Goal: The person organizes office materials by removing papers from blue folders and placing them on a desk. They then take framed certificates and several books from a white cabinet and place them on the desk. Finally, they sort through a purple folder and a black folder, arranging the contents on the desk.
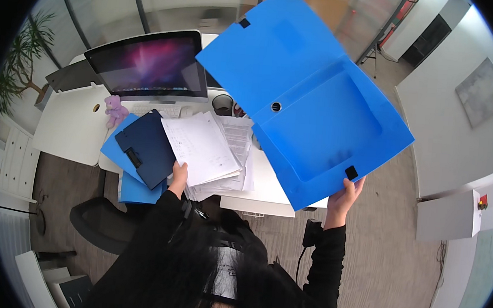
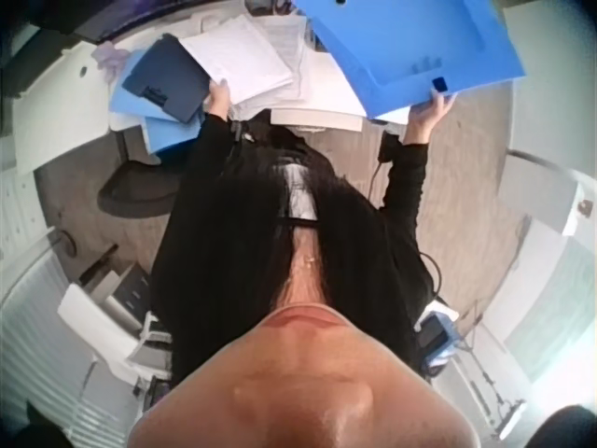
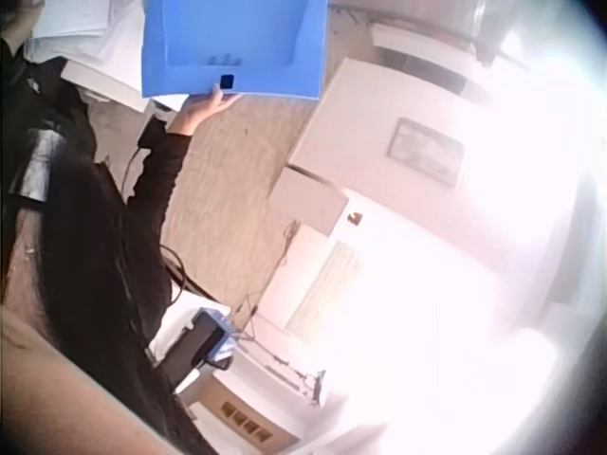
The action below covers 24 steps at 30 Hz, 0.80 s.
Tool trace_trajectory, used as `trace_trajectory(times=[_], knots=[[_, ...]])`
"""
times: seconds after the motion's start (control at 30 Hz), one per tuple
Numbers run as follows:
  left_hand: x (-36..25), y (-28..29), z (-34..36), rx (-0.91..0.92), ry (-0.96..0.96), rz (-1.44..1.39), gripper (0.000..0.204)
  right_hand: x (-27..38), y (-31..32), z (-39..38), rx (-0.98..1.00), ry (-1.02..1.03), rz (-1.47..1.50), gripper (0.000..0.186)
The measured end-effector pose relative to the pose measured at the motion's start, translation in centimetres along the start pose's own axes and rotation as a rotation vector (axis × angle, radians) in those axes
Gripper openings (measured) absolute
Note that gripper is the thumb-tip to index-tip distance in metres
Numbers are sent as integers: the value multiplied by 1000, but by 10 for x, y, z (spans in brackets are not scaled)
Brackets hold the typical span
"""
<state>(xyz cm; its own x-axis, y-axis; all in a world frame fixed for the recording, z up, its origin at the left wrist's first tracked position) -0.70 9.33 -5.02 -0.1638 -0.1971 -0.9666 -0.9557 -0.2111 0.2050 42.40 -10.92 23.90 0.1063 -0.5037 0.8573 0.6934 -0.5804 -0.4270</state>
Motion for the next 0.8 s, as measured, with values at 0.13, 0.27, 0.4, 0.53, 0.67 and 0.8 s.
trace_trajectory(times=[0.13, 0.27, 0.4, 0.53, 0.67, 0.8], knots=[[-38, -15, -7, -12, -106, 283, 54, -8, 9, -9, -23, -94, 43, 51], [-111, -29, -23, 277, 50, -293, 53, -25, 8, -16, 12, -212, 96, 49], [-153, -32, -30, 593, 273, -795, 65, -57, -5, -25, 151, -343, 111, 51], [-178, -40, -49, 979, 219, -659, 60, -79, -25, -34, 207, -398, 68, 60], [-202, -43, -76, 978, -56, -283, 71, -95, -43, -44, 214, -451, 102, 57], [-188, -59, -77, 942, -273, -110, 79, -106, -48, -52, 253, -534, 279, 53]])
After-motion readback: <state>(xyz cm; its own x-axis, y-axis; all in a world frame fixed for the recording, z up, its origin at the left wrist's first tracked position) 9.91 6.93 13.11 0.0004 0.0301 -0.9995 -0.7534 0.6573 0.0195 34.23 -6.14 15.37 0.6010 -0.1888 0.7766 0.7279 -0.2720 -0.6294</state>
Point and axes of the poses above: each hand's wrist, its own z-axis towards the middle knuckle, its own y-axis out of the back of the hand, x = y × z, the point moved 6 cm from there along z, towards the middle knuckle, and after that the axes turned 3 degrees about -z, right-handed, at the moved point
